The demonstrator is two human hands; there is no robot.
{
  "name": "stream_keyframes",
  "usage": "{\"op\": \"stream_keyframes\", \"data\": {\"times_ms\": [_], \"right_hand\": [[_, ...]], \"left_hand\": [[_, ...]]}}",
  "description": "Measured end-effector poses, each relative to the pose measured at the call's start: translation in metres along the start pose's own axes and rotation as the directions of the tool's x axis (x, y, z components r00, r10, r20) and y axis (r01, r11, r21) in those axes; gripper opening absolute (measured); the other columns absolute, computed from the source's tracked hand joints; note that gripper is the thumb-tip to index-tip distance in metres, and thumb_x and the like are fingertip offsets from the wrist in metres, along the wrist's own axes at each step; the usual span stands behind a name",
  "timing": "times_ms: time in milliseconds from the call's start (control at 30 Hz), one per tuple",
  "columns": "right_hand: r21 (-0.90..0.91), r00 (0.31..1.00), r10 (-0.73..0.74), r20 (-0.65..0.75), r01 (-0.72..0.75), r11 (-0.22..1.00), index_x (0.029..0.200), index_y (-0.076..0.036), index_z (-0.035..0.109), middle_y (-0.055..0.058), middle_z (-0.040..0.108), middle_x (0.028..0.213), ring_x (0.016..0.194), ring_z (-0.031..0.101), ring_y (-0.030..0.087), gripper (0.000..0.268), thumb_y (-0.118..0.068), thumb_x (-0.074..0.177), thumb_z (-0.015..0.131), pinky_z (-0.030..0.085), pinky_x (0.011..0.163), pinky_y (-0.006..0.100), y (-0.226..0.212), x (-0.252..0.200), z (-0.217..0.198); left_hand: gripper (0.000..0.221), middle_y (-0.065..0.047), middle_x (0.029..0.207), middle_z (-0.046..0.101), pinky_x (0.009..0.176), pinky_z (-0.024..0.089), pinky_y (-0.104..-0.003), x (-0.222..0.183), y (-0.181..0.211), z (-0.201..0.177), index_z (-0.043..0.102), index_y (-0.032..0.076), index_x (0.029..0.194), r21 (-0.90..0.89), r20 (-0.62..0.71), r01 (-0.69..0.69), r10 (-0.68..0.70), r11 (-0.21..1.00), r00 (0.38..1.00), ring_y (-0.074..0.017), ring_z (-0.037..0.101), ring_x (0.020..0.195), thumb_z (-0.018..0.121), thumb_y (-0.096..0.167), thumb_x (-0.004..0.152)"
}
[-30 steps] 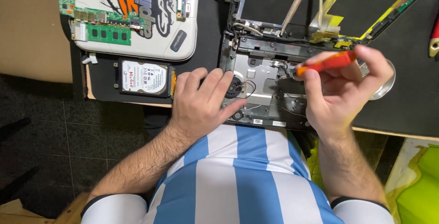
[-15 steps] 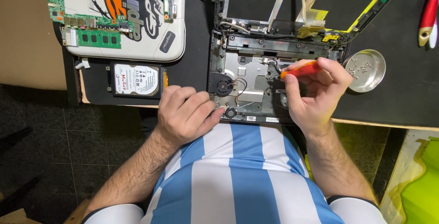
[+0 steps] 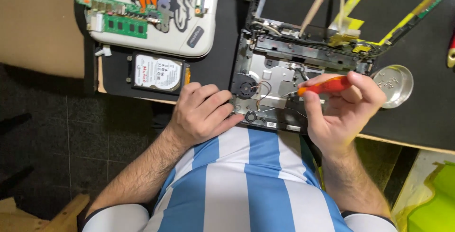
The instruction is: Placing a motherboard into a laptop casing and securing it with screws using a screwdriver.
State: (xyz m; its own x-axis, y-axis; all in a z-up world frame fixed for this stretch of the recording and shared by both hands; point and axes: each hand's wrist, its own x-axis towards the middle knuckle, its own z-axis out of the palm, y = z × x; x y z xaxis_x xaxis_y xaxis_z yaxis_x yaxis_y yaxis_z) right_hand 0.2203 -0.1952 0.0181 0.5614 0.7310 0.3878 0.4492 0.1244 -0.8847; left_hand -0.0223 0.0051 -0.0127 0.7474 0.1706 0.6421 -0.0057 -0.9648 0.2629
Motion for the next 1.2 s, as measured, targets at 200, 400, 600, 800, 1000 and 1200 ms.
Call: {"op": "stream_keyframes", "data": {"times_ms": [200, 400, 600, 800, 1000, 1200], "right_hand": [[0.213, 0.973, 0.195, 0.127, -0.219, 0.952, 0.170, -0.014, 0.037, 0.027, 0.073, 0.126, 0.115, 0.081, 0.036, 0.063, 0.012, 0.124, 0.073, 0.081, 0.109, 0.053, -0.012, 0.015, 0.047], [0.193, 0.945, 0.280, 0.167, -0.310, 0.931, 0.163, -0.016, 0.038, 0.026, 0.075, 0.125, 0.107, 0.084, 0.033, 0.063, 0.013, 0.121, 0.076, 0.079, 0.095, 0.041, -0.006, 0.015, 0.072], [0.194, 0.947, 0.277, 0.164, -0.306, 0.932, 0.164, -0.015, 0.038, 0.026, 0.074, 0.128, 0.112, 0.082, 0.033, 0.062, 0.012, 0.122, 0.075, 0.078, 0.103, 0.045, 0.000, 0.013, 0.075], [0.199, 0.947, 0.273, 0.169, -0.304, 0.931, 0.164, -0.014, 0.039, 0.026, 0.075, 0.127, 0.111, 0.083, 0.033, 0.062, 0.011, 0.122, 0.076, 0.077, 0.104, 0.043, 0.002, 0.012, 0.078], [0.214, 0.946, 0.267, 0.186, -0.305, 0.928, 0.164, -0.014, 0.038, 0.026, 0.074, 0.128, 0.112, 0.082, 0.034, 0.062, 0.016, 0.122, 0.073, 0.077, 0.107, 0.045, 0.002, 0.013, 0.078], [0.219, 0.948, 0.254, 0.191, -0.293, 0.931, 0.164, -0.014, 0.037, 0.026, 0.073, 0.127, 0.111, 0.083, 0.035, 0.061, 0.015, 0.123, 0.071, 0.077, 0.108, 0.045, 0.000, 0.015, 0.078]], "left_hand": [[0.039, -0.010, 0.130, 0.084, 0.096, 0.053, -0.046, -0.003, 0.000, -0.004, 0.077, 0.010, 0.102, -0.016, 0.031, 0.025, -0.025, 1.000, 0.999, -0.0304, 0.078, 0.117, 0.092, 0.042, 0.120], [0.039, -0.006, 0.135, 0.087, 0.106, 0.055, -0.046, -0.006, -0.002, -0.001, 0.080, 0.015, 0.102, 0.074, 0.001, 0.047, -0.047, 0.996, 0.999, -0.0295, 0.079, 0.132, 0.087, 0.048, 0.121], [0.036, -0.002, 0.133, 0.089, 0.117, 0.049, -0.050, -0.019, -0.003, 0.012, 0.085, 0.020, 0.115, 0.130, -0.052, 0.034, -0.027, 0.991, 0.998, -0.0247, 0.079, 0.130, 0.078, 0.054, 0.123], [0.035, -0.003, 0.132, 0.090, 0.116, 0.050, -0.050, -0.021, -0.007, 0.016, 0.087, 0.021, 0.113, 0.130, -0.071, 0.006, 0.003, 0.991, 0.997, -0.0230, 0.081, 0.125, 0.078, 0.053, 0.122], [0.034, -0.004, 0.132, 0.090, 0.114, 0.053, -0.050, -0.023, -0.007, 0.018, 0.086, 0.020, 0.112, 0.121, -0.068, 0.002, 0.006, 0.993, 0.998, -0.0235, 0.080, 0.122, 0.081, 0.052, 0.120], [0.033, -0.003, 0.131, 0.090, 0.113, 0.054, -0.050, -0.023, -0.007, 0.019, 0.085, 0.020, 0.112, 0.117, -0.075, 0.009, 0.000, 0.993, 0.997, -0.0233, 0.081, 0.120, 0.078, 0.051, 0.121]]}}
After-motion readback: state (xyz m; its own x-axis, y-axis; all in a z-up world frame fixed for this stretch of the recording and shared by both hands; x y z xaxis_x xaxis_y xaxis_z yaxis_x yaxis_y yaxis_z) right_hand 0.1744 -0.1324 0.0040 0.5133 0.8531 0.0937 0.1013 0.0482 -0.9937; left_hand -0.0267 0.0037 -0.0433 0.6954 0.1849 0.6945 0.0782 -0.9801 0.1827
